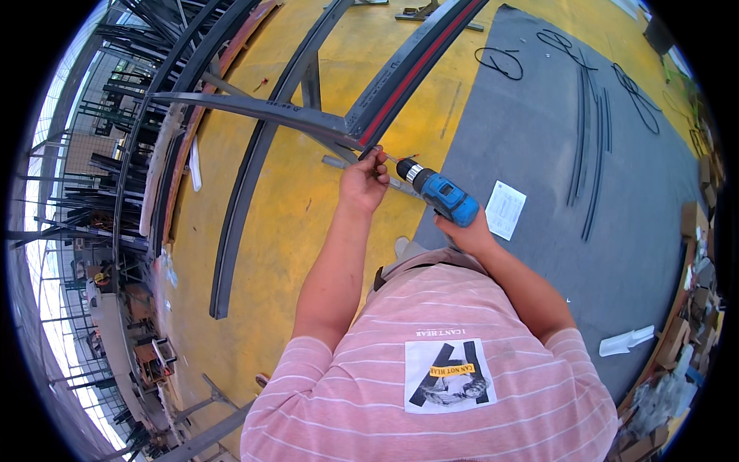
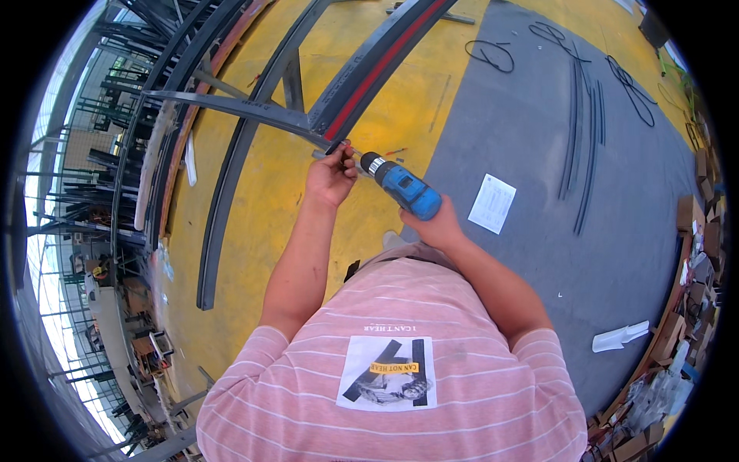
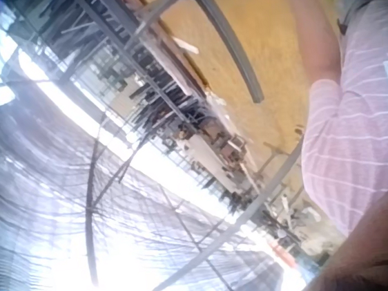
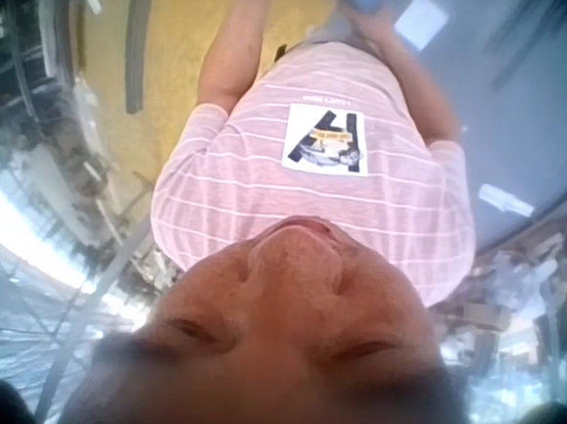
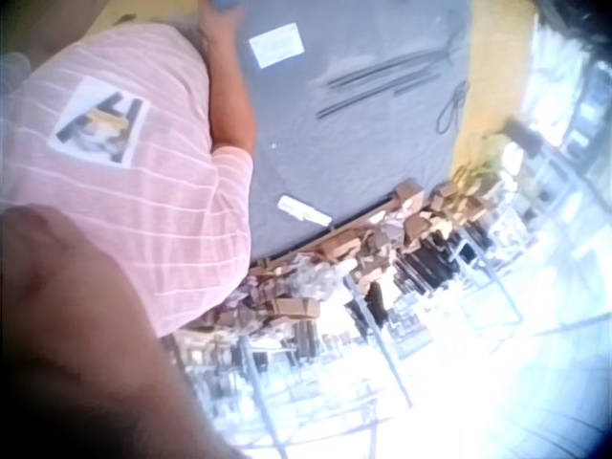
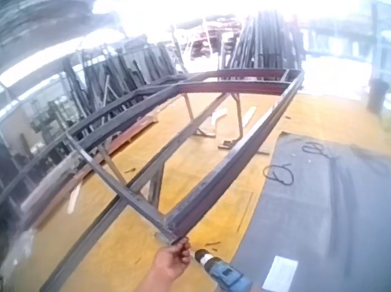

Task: The person uses a power drill to drive screws into the corners of a large metal frame, using an L-square to check the alignment before drilling each screw.

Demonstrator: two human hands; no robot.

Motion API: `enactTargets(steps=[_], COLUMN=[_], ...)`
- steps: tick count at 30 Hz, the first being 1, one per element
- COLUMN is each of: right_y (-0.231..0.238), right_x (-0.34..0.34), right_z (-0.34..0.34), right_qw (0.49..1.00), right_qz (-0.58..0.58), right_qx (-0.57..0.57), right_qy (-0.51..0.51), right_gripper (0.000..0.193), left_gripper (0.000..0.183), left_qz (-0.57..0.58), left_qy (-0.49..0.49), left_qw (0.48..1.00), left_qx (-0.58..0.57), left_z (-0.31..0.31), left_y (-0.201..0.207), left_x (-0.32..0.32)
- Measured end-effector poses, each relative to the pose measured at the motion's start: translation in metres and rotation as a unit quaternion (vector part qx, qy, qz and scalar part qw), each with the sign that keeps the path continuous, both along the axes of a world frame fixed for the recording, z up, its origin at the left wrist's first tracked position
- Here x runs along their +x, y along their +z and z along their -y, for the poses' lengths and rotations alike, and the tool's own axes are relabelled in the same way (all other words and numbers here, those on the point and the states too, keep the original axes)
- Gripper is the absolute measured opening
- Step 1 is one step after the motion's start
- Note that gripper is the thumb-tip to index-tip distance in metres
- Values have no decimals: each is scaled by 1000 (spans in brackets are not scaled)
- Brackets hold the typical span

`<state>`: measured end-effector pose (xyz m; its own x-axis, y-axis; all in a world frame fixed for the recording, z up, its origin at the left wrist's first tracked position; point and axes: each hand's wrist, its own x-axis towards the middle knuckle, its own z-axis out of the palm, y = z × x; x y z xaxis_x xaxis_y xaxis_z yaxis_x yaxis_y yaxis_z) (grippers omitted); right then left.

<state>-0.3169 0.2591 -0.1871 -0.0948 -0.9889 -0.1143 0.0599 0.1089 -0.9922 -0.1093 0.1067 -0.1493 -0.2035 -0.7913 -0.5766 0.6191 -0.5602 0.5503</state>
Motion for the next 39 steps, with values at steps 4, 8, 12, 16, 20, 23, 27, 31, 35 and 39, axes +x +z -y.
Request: enactTargets(steps=[4,8,12,16,20,23,27,31,35,39], right_y=[3,-1,5,8,-4,-10,-9,-9,-8,6], right_x=[3,0,1,2,1,1,1,1,1,0], right_z=[0,-1,-2,-2,1,3,4,3,4,5], right_qw=[1000,1000,999,999,1000,999,999,999,999,998], right_qz=[25,9,11,-6,-11,7,1,10,20,35], right_qx=[-4,-18,-15,-1,-14,-26,-32,-34,-30,-41], right_qy=[10,20,31,32,21,17,18,15,18,28], right_gripper=[31,36,38,38,32,28,24,23,25,29], left_gripper=[14,15,14,16,16,16,16,16,16,16], left_qz=[-12,-21,-22,-24,-30,-44,-48,-39,-41,-44], left_qy=[-4,5,11,11,6,3,1,1,-3,1], left_qw=[1000,1000,1000,999,999,998,998,999,999,999], left_qx=[-2,-2,-5,-20,-36,-35,-34,-27,-27,-31], left_z=[1,1,0,-1,-3,-4,-2,-1,-1,-3], left_y=[-3,-2,-3,-9,-10,-10,-11,-11,-10,-12], left_x=[2,-1,-3,0,-3,-2,0,0,0,1])
